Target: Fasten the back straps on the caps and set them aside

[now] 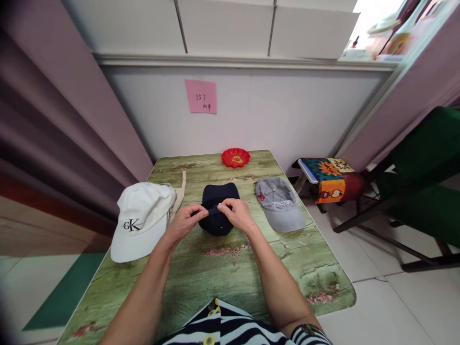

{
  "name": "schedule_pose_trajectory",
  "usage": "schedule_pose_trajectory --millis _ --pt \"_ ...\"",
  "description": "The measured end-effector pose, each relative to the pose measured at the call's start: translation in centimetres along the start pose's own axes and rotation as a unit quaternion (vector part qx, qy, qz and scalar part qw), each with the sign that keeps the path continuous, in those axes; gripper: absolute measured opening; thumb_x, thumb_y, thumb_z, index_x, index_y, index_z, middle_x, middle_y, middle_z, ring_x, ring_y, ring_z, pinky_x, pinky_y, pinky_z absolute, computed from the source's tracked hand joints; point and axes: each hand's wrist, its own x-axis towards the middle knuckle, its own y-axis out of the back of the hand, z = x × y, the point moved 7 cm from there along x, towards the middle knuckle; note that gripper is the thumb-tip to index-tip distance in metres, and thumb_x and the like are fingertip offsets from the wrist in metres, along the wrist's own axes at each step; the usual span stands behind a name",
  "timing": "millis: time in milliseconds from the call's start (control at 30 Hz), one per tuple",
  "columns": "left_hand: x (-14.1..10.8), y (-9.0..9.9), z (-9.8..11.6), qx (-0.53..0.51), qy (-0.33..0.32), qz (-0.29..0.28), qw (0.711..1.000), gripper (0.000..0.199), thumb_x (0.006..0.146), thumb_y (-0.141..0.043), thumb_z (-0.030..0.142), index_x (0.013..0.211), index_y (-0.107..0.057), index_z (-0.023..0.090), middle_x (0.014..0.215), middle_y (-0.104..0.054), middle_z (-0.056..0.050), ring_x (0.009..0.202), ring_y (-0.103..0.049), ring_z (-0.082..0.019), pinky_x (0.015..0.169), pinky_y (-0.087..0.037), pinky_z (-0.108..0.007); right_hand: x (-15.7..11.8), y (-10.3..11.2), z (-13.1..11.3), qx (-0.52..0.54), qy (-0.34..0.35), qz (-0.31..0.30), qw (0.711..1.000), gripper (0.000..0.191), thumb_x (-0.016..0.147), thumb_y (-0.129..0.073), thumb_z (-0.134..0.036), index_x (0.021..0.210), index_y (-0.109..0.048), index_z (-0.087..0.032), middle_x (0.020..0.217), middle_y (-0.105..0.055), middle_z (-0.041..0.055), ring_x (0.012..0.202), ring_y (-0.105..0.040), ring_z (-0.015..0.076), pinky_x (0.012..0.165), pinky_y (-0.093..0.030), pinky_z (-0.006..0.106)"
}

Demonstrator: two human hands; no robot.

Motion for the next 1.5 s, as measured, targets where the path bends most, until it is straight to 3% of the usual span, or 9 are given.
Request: schedule_pose_trajectory --millis 533,767,867,967,1067,1167,1333,1433,1500 --pt "-0.5 1.8 -0.8 -0.080 0.068 0.015 0.994 0.031 0.080 -0.065 0.046 0.068 -0.065 0.018 0.061 -0.049 0.003 0.058 -0.041 -0.012 0.054 -0.032 -0.022 0.0 1.4 -0.5 -0.067 0.039 -0.010 0.997 0.037 0.088 -0.057 -0.047 0.067 -0.068 -0.018 0.064 -0.063 -0.0009 0.063 -0.053 0.0127 0.063 -0.036 0.023" --pt "-0.5 2.4 -0.7 -0.060 0.058 0.045 0.996 0.030 0.079 -0.068 0.045 0.071 -0.068 0.017 0.066 -0.057 0.001 0.063 -0.048 -0.012 0.060 -0.037 -0.022 0.3 1.7 0.3 -0.061 0.026 0.013 0.998 0.039 0.090 -0.055 -0.047 0.066 -0.066 -0.018 0.063 -0.060 -0.0014 0.061 -0.051 0.0125 0.060 -0.035 0.023" --pt "-0.4 1.8 -0.8 -0.083 0.086 0.021 0.993 0.031 0.079 -0.069 0.048 0.078 -0.068 0.017 0.066 -0.057 0.001 0.056 -0.045 -0.010 0.052 -0.034 -0.021 0.1 1.6 -0.4 -0.094 0.029 -0.001 0.995 0.036 0.091 -0.055 -0.045 0.070 -0.068 -0.019 0.068 -0.066 -0.0010 0.065 -0.057 0.0134 0.073 -0.038 0.026" --pt "-0.2 0.7 -0.6 -0.134 0.090 -0.005 0.987 0.033 0.083 -0.063 0.051 0.089 -0.066 0.018 0.072 -0.060 0.001 0.052 -0.047 -0.009 0.048 -0.036 -0.020 -0.3 0.8 -2.1 -0.136 0.060 0.001 0.989 0.025 0.085 -0.066 -0.048 0.092 -0.073 -0.025 0.084 -0.074 -0.0001 0.081 -0.064 0.0174 0.098 -0.032 0.039" --pt "0.2 0.3 -0.5 -0.188 0.095 0.034 0.977 0.036 0.083 -0.060 0.053 0.092 -0.062 0.018 0.071 -0.059 0.002 0.049 -0.050 -0.009 0.047 -0.040 -0.020 -0.5 -1.0 -3.5 -0.167 0.100 0.003 0.981 0.038 0.076 -0.076 -0.047 0.109 -0.069 -0.030 0.098 -0.075 0.0026 0.098 -0.065 0.0222 0.109 -0.022 0.048" --pt "0.2 0.4 -0.2 -0.235 0.098 0.075 0.964 0.037 0.080 -0.064 0.052 0.094 -0.059 0.018 0.075 -0.060 0.001 0.050 -0.054 -0.010 0.046 -0.043 -0.021 -0.5 -2.3 -3.8 -0.164 0.102 0.027 0.981 0.032 0.081 -0.072 -0.038 0.112 -0.068 -0.030 0.105 -0.075 0.0030 0.100 -0.066 0.0210 0.109 -0.024 0.047" --pt "-0.8 1.3 0.3 -0.259 0.075 0.161 0.950 0.038 0.074 -0.072 0.041 0.100 -0.058 0.016 0.092 -0.068 -0.005 0.066 -0.064 -0.012 0.060 -0.052 -0.025 -0.2 -2.3 -3.5 -0.115 0.083 0.081 0.987 0.016 0.088 -0.064 -0.033 0.103 -0.070 -0.030 0.103 -0.076 -0.0015 0.096 -0.067 0.0174 0.110 -0.025 0.045" --pt "-1.5 1.8 -0.3 -0.247 0.082 0.239 0.935 0.038 0.071 -0.075 0.039 0.097 -0.060 0.016 0.081 -0.066 -0.001 0.067 -0.065 -0.013 0.063 -0.052 -0.024 -0.1 -2.0 -3.1 -0.090 0.075 0.096 0.988 0.013 0.089 -0.062 -0.033 0.097 -0.071 -0.029 0.097 -0.076 -0.0025 0.091 -0.068 0.0165 0.110 -0.026 0.043" --pt "-1.6 1.3 -1.0 -0.263 0.116 0.240 0.927 0.039 0.068 -0.077 0.041 0.092 -0.060 0.015 0.073 -0.064 0.001 0.059 -0.062 -0.011 0.056 -0.050 -0.022 -0.1 -1.8 -2.9 -0.069 0.072 0.105 0.989 0.023 0.087 -0.063 -0.032 0.109 -0.069 -0.029 0.096 -0.076 -0.0014 0.090 -0.068 0.0167 0.109 -0.029 0.041"
